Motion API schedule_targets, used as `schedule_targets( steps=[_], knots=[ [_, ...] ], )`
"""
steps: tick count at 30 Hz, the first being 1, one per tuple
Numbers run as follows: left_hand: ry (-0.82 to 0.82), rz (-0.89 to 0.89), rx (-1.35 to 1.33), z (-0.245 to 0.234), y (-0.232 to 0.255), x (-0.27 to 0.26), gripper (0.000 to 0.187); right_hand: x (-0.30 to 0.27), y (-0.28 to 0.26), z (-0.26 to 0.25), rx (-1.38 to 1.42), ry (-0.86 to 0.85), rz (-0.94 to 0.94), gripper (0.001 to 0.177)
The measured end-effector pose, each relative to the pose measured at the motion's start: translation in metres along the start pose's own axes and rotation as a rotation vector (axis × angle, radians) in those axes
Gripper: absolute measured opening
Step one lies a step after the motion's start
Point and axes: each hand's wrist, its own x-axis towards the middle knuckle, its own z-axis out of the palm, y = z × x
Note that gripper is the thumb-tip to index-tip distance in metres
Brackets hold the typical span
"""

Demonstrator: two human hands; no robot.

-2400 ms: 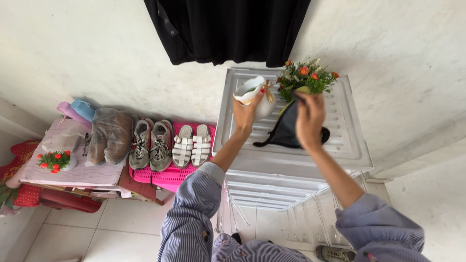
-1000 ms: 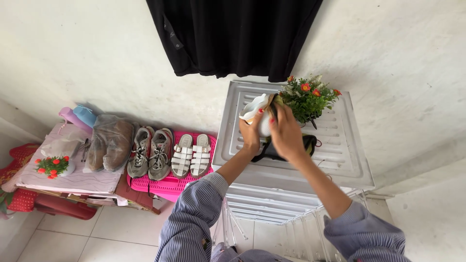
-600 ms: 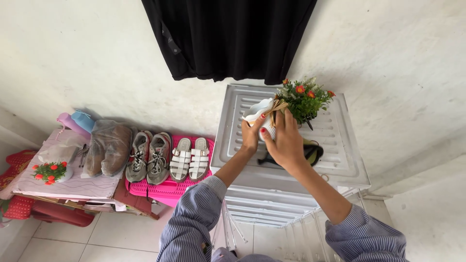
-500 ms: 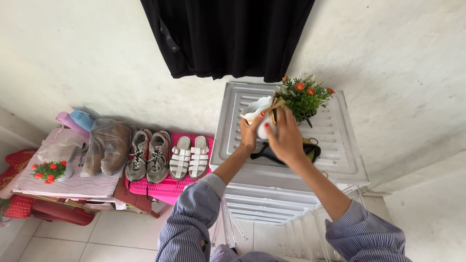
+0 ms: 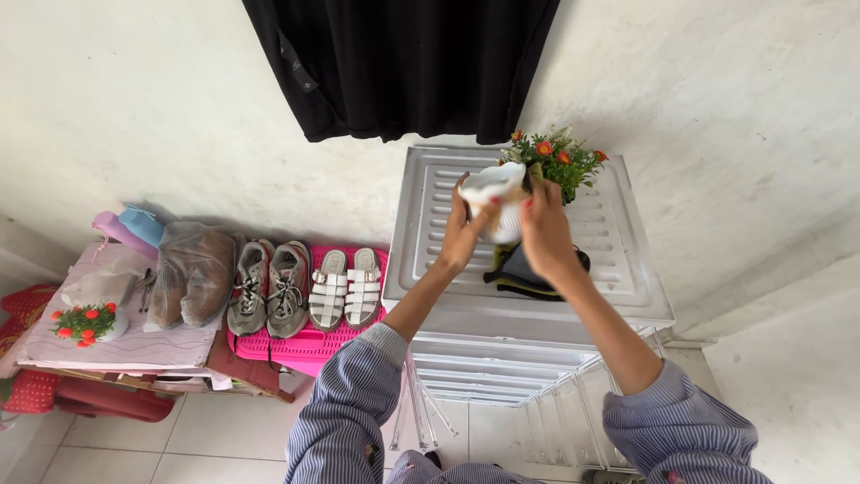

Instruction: The recorder cleans artificial plants and the top surface of a plastic drawer unit with a cloth.

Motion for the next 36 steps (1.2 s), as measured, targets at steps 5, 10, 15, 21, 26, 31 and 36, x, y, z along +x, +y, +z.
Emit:
schedule_targets(
  steps=[5, 10, 15, 21, 26, 31, 36],
  knots=[
    [0.097, -0.167, -0.115, -0.003, 0.019, -0.014, 0.091, -0.036, -0.025, 0.014, -0.145, 0.086, -0.302, 0.097],
    [0.086, -0.277, -0.323, -0.028, -0.006, -0.028, 0.075, -0.033, -0.04, 0.011, -0.232, 0.048, -0.478, 0.094],
    [0.052, -0.29, -0.332, -0.03, -0.007, -0.044, 0.072, -0.024, -0.039, 0.014, -0.015, -0.061, -0.338, 0.109],
    [0.101, -0.318, -0.269, -0.037, -0.02, -0.046, 0.075, -0.045, -0.021, 0.031, -0.271, -0.035, -0.485, 0.096],
    [0.125, -0.28, -0.225, -0.027, 0.001, -0.049, 0.076, -0.031, -0.019, 0.027, -0.024, -0.12, -0.168, 0.108],
    [0.122, -0.271, -0.239, -0.028, -0.003, -0.051, 0.078, -0.05, -0.025, 0.035, -0.009, -0.087, -0.157, 0.109],
    [0.164, -0.25, -0.243, -0.031, -0.007, -0.051, 0.082, -0.068, -0.037, 0.045, -0.229, 0.071, -0.416, 0.104]
  ],
)
